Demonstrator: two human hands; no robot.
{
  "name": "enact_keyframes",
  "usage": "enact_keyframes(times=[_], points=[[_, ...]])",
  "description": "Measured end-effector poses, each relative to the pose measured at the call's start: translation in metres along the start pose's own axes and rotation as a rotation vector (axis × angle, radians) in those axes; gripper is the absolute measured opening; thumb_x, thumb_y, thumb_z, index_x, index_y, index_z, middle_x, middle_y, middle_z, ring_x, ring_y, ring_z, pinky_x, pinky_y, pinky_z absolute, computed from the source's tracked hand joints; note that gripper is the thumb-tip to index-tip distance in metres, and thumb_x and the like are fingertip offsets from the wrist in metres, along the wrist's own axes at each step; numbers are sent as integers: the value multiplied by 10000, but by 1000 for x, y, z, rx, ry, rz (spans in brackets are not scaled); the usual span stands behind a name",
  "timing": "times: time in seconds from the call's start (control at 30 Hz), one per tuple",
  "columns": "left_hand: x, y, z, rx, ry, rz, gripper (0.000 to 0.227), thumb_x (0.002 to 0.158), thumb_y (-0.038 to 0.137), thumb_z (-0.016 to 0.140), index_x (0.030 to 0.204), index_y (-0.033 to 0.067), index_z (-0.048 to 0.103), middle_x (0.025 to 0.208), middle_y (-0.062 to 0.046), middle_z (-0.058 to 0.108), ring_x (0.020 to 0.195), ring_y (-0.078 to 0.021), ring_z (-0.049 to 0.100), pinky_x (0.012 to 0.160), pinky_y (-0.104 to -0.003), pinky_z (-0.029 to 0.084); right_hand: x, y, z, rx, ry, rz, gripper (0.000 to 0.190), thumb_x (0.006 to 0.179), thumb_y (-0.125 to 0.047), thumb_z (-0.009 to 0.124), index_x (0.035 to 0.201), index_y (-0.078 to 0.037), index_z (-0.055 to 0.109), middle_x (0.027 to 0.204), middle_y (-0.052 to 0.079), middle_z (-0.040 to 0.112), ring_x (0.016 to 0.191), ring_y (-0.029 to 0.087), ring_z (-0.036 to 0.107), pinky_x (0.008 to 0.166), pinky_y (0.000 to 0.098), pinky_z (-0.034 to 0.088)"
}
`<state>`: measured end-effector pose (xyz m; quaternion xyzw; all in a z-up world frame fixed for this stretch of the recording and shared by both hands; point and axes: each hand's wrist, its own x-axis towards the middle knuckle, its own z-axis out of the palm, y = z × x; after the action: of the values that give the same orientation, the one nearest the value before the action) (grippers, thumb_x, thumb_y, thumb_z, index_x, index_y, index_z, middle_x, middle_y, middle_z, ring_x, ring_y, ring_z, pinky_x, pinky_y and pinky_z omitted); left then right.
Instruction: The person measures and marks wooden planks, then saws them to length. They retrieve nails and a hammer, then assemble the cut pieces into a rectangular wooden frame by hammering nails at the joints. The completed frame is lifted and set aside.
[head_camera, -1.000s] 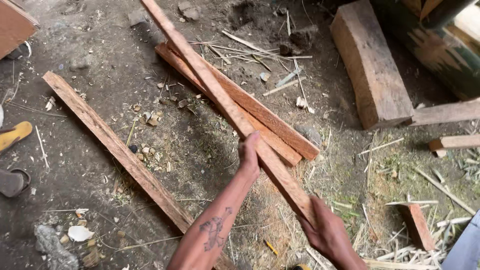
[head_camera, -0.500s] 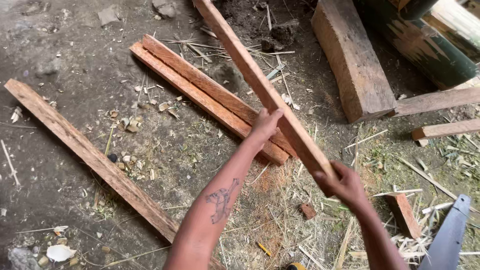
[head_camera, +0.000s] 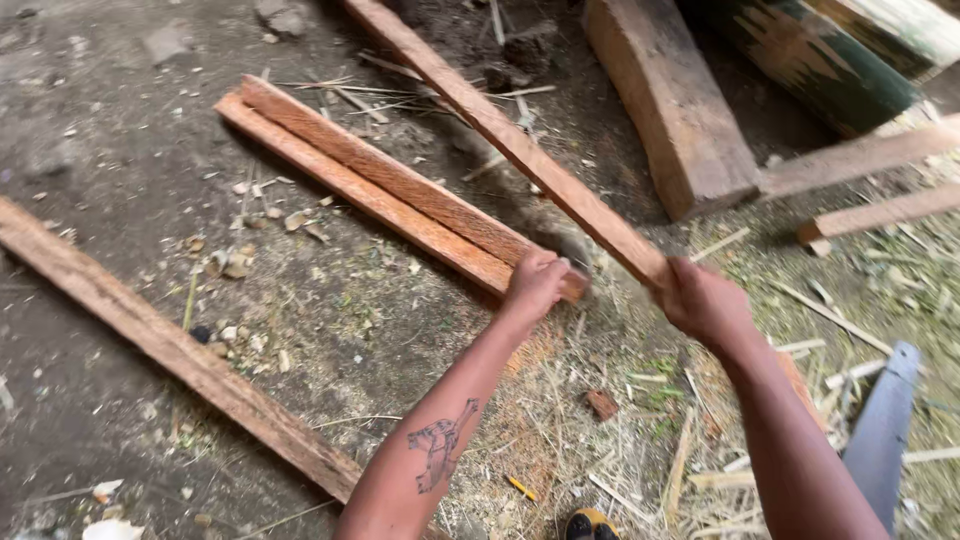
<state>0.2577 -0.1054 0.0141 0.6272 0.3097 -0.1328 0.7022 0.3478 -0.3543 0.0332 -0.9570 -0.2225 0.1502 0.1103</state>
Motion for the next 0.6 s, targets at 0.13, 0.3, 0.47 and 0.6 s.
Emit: enact_keyframes(times=[0.13, 0.3, 0.47, 0.6], points=[[4, -34, 15, 102, 22, 61, 380, 961, 228, 607, 1273, 12, 631, 951, -108, 706, 831, -199, 677, 702, -315, 553, 17, 9, 20, -61, 155, 71, 243, 945, -163, 579, 1182, -138, 625, 1163, 140, 707, 952, 387, 704, 830, 524, 553], [-30, -58, 42, 352, -122, 46, 415, 936, 218, 595, 1303, 37, 659, 1028, -138, 752, 852, -190, 703, 731, -308, 568, 5, 12, 46, 83, 508, 34, 416, 925, -55, 567, 1341, -37, 574, 1316, 199, 635, 1157, 408, 593, 996, 528, 456], [-75, -58, 110, 460, -250, 340, 388, 947, 229, 638, 1268, 14, 670, 1144, -122, 745, 1016, -178, 706, 904, -322, 537, -87, 14, 35, 610, 675, 154, 213, 909, -33, 649, 1083, -26, 772, 990, 137, 774, 826, 205, 764, 717, 351, 621], [-141, -70, 186, 443, -528, 282, 389, 899, 190, 621, 1242, 10, 665, 1111, -132, 758, 944, -242, 718, 850, -368, 571, -244, 27, 29, 1040, 651, 578, 146, 965, -126, 685, 978, 9, 738, 789, 89, 757, 618, 148, 708, 544, 303, 556]])
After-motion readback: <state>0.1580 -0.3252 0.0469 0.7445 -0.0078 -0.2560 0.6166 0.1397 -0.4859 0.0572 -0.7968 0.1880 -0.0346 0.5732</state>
